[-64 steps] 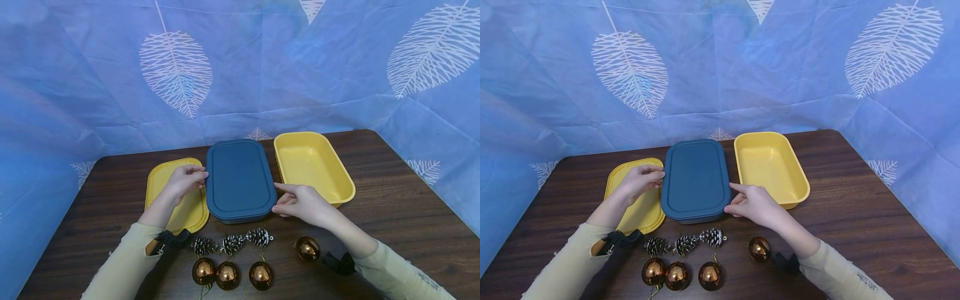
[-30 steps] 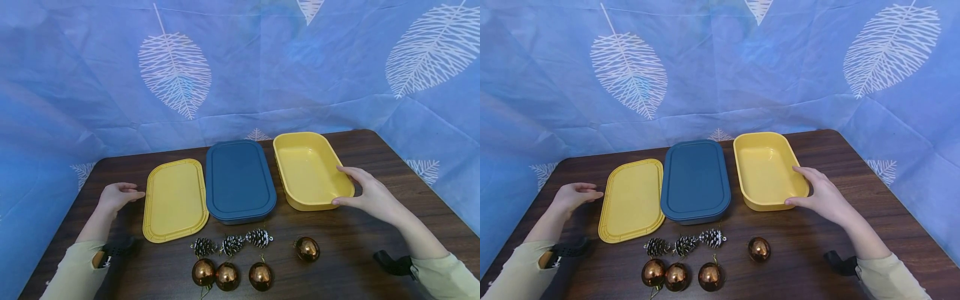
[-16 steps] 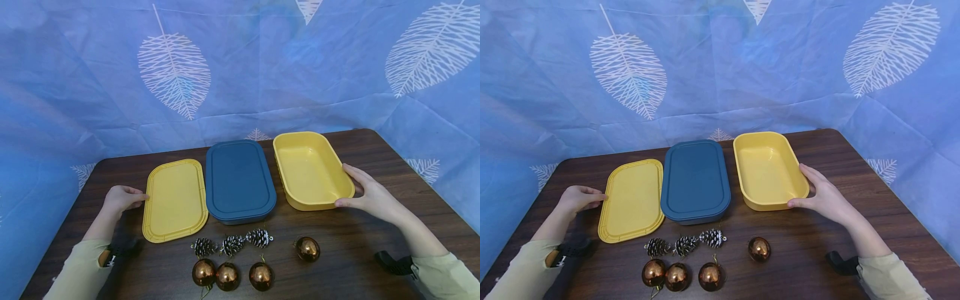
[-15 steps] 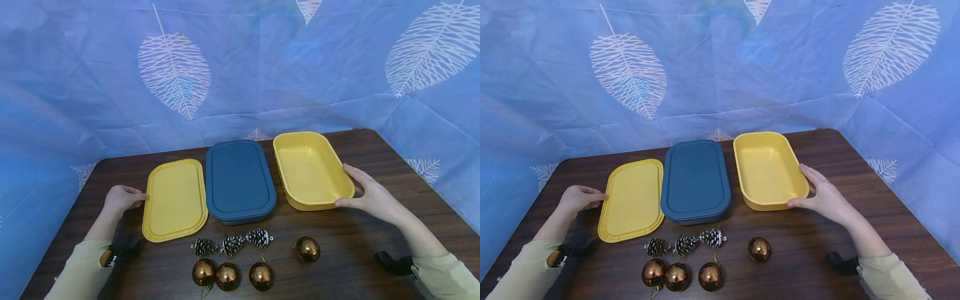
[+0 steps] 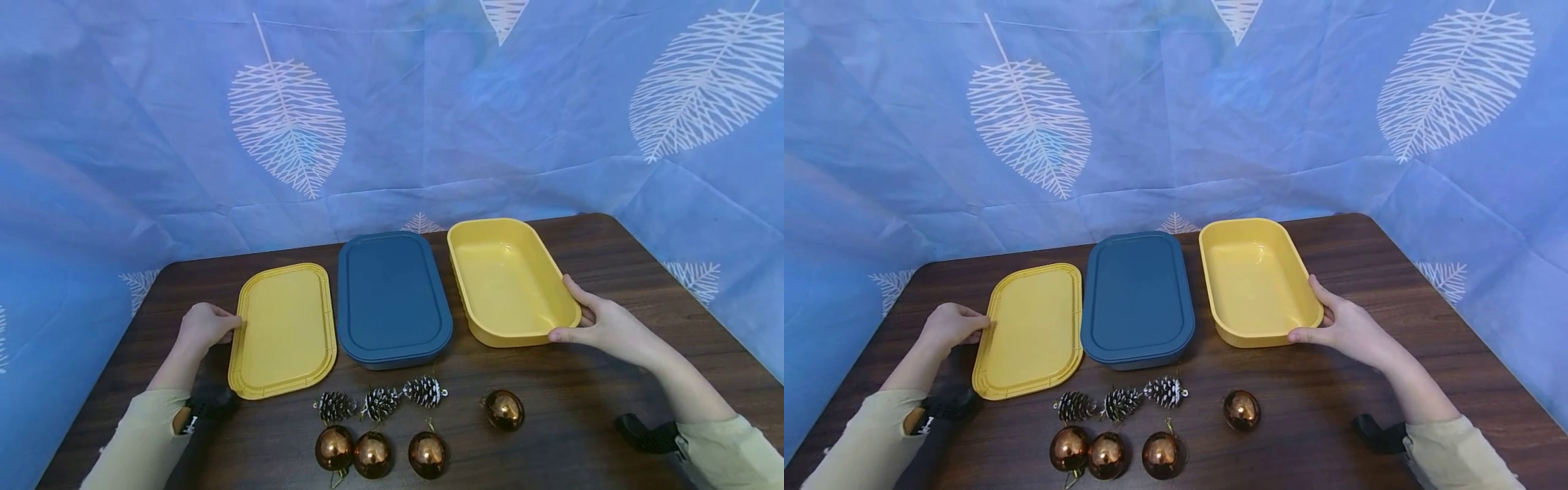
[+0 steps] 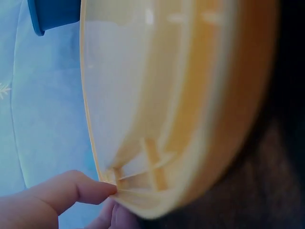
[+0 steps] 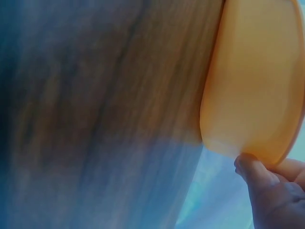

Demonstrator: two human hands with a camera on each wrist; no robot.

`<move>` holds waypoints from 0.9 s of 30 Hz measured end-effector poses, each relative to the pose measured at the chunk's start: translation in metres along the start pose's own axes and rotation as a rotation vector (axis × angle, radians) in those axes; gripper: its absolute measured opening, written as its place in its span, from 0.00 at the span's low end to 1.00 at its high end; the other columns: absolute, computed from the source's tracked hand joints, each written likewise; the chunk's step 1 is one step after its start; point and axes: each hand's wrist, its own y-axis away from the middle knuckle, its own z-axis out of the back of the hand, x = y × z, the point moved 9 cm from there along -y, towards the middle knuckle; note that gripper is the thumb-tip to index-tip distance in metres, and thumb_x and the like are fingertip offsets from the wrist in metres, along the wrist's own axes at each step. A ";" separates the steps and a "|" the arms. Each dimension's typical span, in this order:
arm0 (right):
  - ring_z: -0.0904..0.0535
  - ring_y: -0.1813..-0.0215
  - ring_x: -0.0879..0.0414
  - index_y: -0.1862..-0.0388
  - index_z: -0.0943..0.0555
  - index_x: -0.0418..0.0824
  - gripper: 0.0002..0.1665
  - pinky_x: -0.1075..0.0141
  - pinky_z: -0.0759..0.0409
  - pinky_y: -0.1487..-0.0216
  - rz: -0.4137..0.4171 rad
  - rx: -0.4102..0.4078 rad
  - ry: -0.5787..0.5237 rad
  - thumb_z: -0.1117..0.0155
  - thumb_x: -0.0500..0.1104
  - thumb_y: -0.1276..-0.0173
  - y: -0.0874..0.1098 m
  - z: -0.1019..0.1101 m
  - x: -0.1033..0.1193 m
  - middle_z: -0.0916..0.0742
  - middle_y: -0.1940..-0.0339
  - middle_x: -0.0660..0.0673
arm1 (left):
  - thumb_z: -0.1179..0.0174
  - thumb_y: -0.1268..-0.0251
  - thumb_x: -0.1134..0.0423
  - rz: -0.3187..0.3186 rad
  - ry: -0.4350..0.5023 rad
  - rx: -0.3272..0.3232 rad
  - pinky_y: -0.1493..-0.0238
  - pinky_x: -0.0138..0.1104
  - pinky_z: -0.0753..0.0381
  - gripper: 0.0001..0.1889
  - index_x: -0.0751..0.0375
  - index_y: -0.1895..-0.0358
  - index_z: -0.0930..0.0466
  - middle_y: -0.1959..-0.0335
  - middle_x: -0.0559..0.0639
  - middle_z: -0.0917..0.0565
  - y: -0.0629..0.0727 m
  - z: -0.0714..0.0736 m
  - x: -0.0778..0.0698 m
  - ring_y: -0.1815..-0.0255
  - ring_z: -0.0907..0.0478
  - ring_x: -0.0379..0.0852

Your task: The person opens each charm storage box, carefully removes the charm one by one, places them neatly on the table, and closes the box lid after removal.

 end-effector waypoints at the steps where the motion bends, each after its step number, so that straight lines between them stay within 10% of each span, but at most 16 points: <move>1: 0.30 0.39 0.35 0.24 0.61 0.34 0.61 0.53 0.22 0.52 0.000 0.002 0.001 0.30 0.50 0.39 0.000 0.000 0.000 0.43 0.31 0.20 | 0.41 0.41 0.66 0.004 0.018 -0.001 0.67 0.42 0.17 0.15 0.81 0.62 0.19 0.74 0.61 0.18 -0.001 0.000 0.001 0.77 0.19 0.47; 7: 0.29 0.39 0.35 0.24 0.60 0.32 0.62 0.52 0.22 0.52 -0.002 -0.001 0.010 0.29 0.51 0.40 0.000 0.001 0.001 0.42 0.31 0.19 | 0.43 0.39 0.62 0.010 0.229 0.057 0.64 0.38 0.17 0.21 0.81 0.53 0.24 0.65 0.60 0.20 -0.007 0.003 0.005 0.71 0.21 0.44; 16: 0.29 0.39 0.35 0.24 0.60 0.33 0.61 0.51 0.22 0.52 -0.003 -0.002 0.022 0.30 0.51 0.40 0.000 0.001 0.000 0.41 0.31 0.20 | 0.49 0.30 0.61 -0.157 0.498 0.307 0.61 0.34 0.18 0.20 0.74 0.43 0.33 0.67 0.45 0.21 0.006 0.007 -0.025 0.66 0.20 0.40; 27: 0.29 0.39 0.36 0.24 0.60 0.33 0.60 0.52 0.22 0.52 -0.001 0.002 0.023 0.30 0.51 0.39 0.000 0.001 0.000 0.42 0.31 0.20 | 0.42 0.32 0.62 -0.262 0.766 0.266 0.64 0.33 0.17 0.12 0.66 0.52 0.27 0.67 0.46 0.15 0.025 0.035 -0.070 0.67 0.16 0.41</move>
